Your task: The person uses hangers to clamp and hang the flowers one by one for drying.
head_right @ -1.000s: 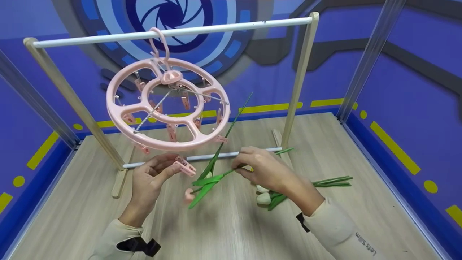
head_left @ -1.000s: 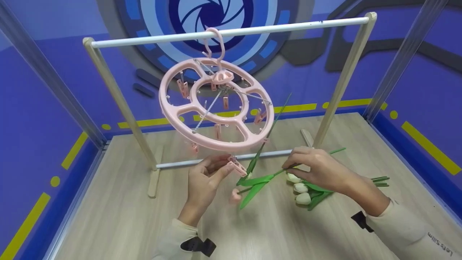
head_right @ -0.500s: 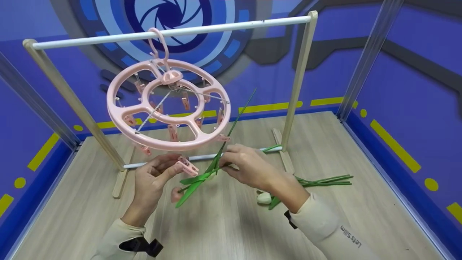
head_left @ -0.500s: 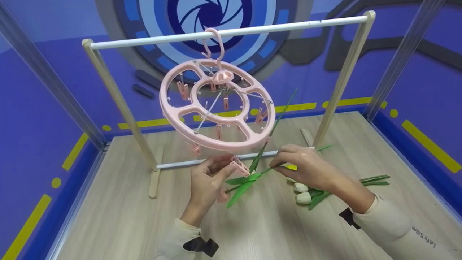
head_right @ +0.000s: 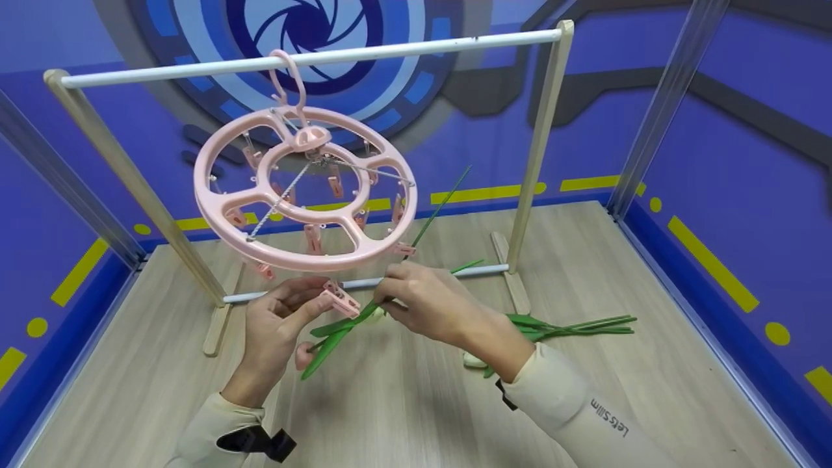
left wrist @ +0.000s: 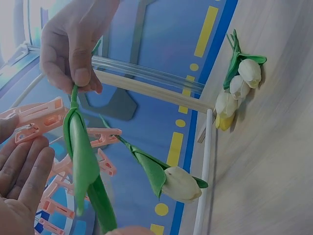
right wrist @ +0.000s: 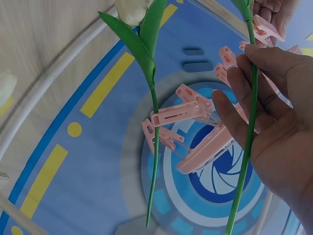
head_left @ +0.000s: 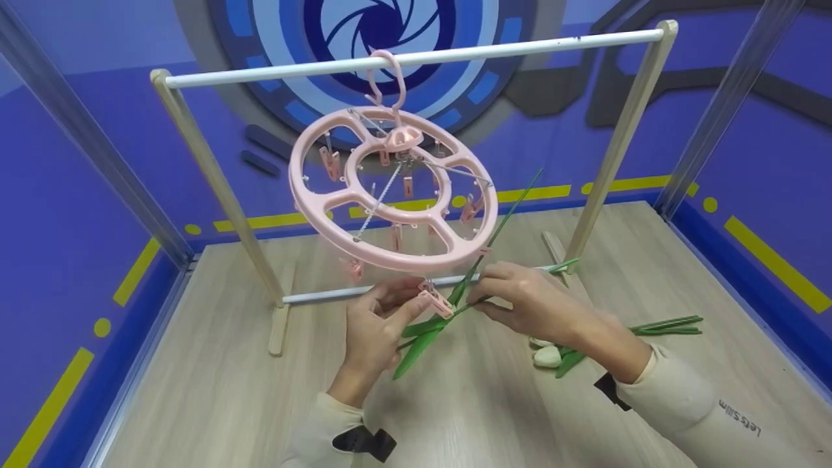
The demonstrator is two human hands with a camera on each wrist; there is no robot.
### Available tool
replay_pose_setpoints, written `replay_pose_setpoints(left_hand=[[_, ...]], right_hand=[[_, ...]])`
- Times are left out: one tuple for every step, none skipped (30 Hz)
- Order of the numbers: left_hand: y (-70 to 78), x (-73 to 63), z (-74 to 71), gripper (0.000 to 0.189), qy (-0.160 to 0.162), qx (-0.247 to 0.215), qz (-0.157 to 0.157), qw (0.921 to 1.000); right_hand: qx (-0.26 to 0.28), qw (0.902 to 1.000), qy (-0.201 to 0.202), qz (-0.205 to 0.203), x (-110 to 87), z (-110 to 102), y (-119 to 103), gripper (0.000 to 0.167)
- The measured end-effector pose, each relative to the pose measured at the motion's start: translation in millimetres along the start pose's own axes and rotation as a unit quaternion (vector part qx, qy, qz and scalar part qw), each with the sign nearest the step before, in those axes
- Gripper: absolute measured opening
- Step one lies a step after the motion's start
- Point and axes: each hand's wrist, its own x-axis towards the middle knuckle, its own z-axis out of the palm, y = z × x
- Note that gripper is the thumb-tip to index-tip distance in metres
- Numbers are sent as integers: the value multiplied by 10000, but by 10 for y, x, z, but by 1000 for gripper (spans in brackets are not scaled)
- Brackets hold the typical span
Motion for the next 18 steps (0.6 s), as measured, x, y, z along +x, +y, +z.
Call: replay_pose_setpoints(left_hand=[[0,1,2,26,0,15,-13,10000],[-1,2,4,26,-9,26,-13,10000],[0,3,6,26,-16,62,0,10000],[0,4,6,26,-20,124,22,9999],[-1,6,6,26,-24,180,48,9998],[1,7,5,25,-26,249,82,9997],[1,7,5,25,-31,290,104,9995],[2,7,6,25,-37,295,127,9995],[0,7,7,25,-40,299,140,9994],[1,7,8,25,-39,295,137,9995],[1,6,8,25,-37,289,135,9995],[2,4,9,25,-32,280,129,9995],[1,3,9,25,-22,277,116,9995],[3,2,9,25,-9,280,105,9996],[3,1,9,25,3,291,92,9995],[4,0,10,25,19,295,74,9995],[6,0,10,25,32,292,53,9996],[8,0,11,26,41,285,32,9996]], right_hand=[[-15,10000,5,-12,12,7,-6,21],[-28,10000,10,-11,23,14,-13,21],[-51,10000,8,15,34,18,-22,21],[-72,10000,2,40,43,23,-30,21],[-85,9999,2,59,51,27,-38,20],[-95,9999,-2,80,59,31,-45,20],[-109,9999,4,82,65,34,-51,20],[-123,9999,15,84,70,38,-55,21],[-135,9999,24,88,74,42,-58,21],[-132,9999,37,76,78,48,-57,21],[-132,9999,47,70,82,53,-58,22],[-122,9999,48,68,86,57,-58,22],[-106,9999,55,58,90,61,-58,23],[-91,9999,61,51,93,65,-57,23],[-77,9999,73,31,96,69,-57,23],[-66,9999,91,0,99,73,-55,24],[-50,9999,117,-35,102,75,-53,24],[-32,9999,141,-67,105,77,-51,23]])
